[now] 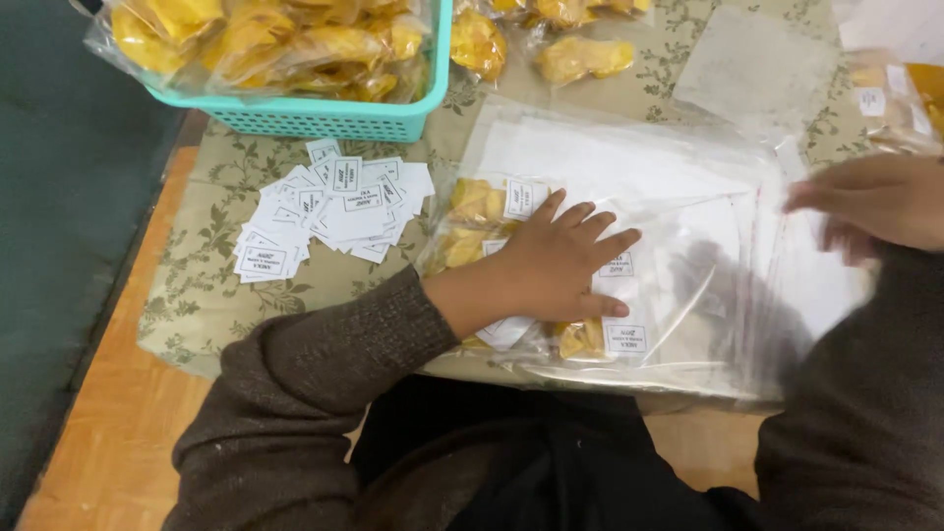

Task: Packaging small yellow items and labels into individual plastic bags

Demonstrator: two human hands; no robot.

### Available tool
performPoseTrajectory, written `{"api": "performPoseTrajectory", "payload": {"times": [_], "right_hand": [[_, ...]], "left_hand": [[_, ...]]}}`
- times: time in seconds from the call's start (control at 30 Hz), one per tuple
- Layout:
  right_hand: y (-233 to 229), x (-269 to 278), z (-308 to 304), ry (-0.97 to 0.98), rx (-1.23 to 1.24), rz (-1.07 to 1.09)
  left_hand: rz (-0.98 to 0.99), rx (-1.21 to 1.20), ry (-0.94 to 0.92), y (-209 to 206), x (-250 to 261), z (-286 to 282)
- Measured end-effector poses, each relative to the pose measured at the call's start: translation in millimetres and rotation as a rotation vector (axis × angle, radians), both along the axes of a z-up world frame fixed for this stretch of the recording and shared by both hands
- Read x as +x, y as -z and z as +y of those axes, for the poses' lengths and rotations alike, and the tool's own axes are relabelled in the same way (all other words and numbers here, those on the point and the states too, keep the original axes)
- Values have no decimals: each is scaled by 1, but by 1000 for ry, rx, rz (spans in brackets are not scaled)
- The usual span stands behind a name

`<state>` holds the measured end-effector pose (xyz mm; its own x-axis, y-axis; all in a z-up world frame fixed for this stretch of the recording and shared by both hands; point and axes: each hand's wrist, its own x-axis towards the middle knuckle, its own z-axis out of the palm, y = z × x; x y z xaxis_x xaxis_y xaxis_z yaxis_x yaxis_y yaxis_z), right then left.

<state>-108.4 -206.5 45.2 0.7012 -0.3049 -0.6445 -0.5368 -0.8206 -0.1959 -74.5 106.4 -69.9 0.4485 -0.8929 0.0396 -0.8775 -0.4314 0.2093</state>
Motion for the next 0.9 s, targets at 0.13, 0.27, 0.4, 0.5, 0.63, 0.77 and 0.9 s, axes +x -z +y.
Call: {"api": "performPoseTrajectory", "payload": {"times": [0.13,0.27,0.4,0.5,0.63,0.77,0.9], "right_hand": [[53,-19,-127,67,234,-668],[-25,-47,27,-638,313,-762],[-65,13,146,-858,-254,274],[-35,78,157,-702,-432,437],[19,175,128,-895,-500,-300],[84,222,129,-845,-600,-865],[89,209,139,-727,-516,-884]], "left_hand": [[23,60,-3,-7,-1,3],[26,45,-27,-11,-2,3],[409,-406,-2,-19,8,17],[705,-957,-75,-16,26,23],[890,-1354,-372,-23,53,38],[1223,-1610,-768,-29,82,49],[1222,-1741,-763,-3,102,52]]}}
